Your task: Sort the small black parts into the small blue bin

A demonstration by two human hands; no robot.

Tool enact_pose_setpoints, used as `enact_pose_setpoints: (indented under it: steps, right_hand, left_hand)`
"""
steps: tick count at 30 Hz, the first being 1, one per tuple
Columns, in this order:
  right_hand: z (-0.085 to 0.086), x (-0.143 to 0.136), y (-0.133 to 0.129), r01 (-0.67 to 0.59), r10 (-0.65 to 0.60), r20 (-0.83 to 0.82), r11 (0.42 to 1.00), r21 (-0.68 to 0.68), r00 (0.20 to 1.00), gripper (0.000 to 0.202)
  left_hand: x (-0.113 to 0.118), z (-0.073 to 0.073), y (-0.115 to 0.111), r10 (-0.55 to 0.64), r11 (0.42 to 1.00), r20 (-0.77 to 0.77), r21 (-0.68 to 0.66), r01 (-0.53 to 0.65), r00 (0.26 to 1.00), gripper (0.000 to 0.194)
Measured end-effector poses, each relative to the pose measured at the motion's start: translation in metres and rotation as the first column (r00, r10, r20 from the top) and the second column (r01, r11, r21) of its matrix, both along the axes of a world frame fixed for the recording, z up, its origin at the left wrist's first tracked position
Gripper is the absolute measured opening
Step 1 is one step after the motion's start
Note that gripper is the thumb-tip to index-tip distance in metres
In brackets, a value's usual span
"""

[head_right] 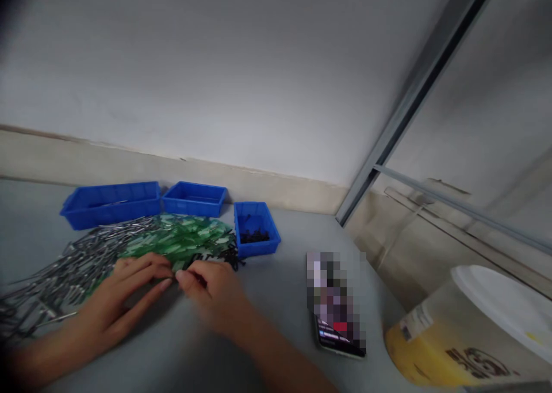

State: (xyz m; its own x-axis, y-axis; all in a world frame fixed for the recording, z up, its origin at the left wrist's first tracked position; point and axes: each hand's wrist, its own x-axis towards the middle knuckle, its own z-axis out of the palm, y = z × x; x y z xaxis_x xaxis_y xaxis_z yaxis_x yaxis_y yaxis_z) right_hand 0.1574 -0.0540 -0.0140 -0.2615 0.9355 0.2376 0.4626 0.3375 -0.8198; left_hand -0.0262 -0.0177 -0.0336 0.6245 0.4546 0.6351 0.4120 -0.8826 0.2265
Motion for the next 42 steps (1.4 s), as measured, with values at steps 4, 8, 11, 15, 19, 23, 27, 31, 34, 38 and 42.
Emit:
enact_pose_setpoints:
  steps: [4, 8, 11, 15, 19, 23, 27, 31, 34, 38, 42]
  right_hand:
    - [-0.0007, -0.0005, 0.0009, 0.007, -0.008, 0.009, 0.995, 0.099, 1.000, 0.022]
    - [-0.0033, -0.0012, 0.0010, 0.009, -0.014, 0.024, 0.984, 0.177, 1.000, 0.014]
    - [-0.0042, -0.0016, 0.0006, 0.013, -0.023, 0.051, 0.981, 0.192, 0.998, 0.011]
    - [-0.0034, -0.0017, -0.0002, 0.011, -0.027, 0.078, 0.978, 0.209, 0.997, 0.010]
    - [-0.0029, -0.0019, -0.0015, 0.002, -0.025, 0.106, 0.977, 0.211, 0.994, 0.008]
    - [-0.0030, -0.0018, -0.0029, -0.012, -0.014, 0.111, 0.973, 0.229, 0.994, 0.004]
    - [-0.0027, -0.0021, -0.0034, -0.024, -0.002, 0.113, 0.974, 0.227, 0.994, 0.005]
    - [-0.0038, -0.0021, -0.0020, -0.014, -0.010, 0.104, 0.974, 0.228, 0.995, 0.012]
    - [-0.0055, -0.0011, -0.0005, -0.017, -0.005, 0.098, 0.974, 0.227, 0.995, 0.018]
    - [-0.0055, -0.0005, 0.0003, -0.020, 0.006, 0.065, 0.974, 0.225, 0.998, 0.018]
    - [-0.0030, -0.0008, -0.0008, -0.024, 0.015, 0.044, 0.977, 0.211, 0.999, 0.019]
  left_hand:
    - [0.0008, 0.0004, -0.0005, 0.019, 0.997, 0.000, -0.071, -0.019, 1.000, 0.013]
    - [0.0000, 0.0014, 0.0018, 0.019, 0.988, -0.039, -0.149, -0.025, 0.999, 0.018]
    - [-0.0004, 0.0004, 0.0051, 0.009, 0.979, -0.068, -0.203, -0.022, 0.998, 0.022]
    - [-0.0007, -0.0016, 0.0075, -0.013, 0.971, -0.067, -0.238, -0.004, 0.998, 0.024]
    - [-0.0011, -0.0009, 0.0053, -0.042, 0.967, -0.064, -0.253, 0.024, 0.997, 0.025]
    - [-0.0007, 0.0015, 0.0016, -0.029, 0.960, -0.028, -0.278, 0.020, 0.999, 0.024]
    - [-0.0011, 0.0020, 0.0013, -0.044, 0.956, -0.018, -0.292, 0.037, 0.999, 0.024]
    - [-0.0026, 0.0011, 0.0017, -0.045, 0.960, 0.005, -0.277, 0.045, 0.999, 0.019]
    - [-0.0031, 0.0007, 0.0007, -0.034, 0.970, 0.034, -0.241, 0.042, 0.999, 0.015]
    - [-0.0024, 0.0007, -0.0010, -0.021, 0.979, 0.077, -0.202, 0.036, 0.997, 0.013]
    - [-0.0006, -0.0007, -0.0025, -0.024, 0.982, 0.088, -0.184, 0.040, 0.996, 0.013]
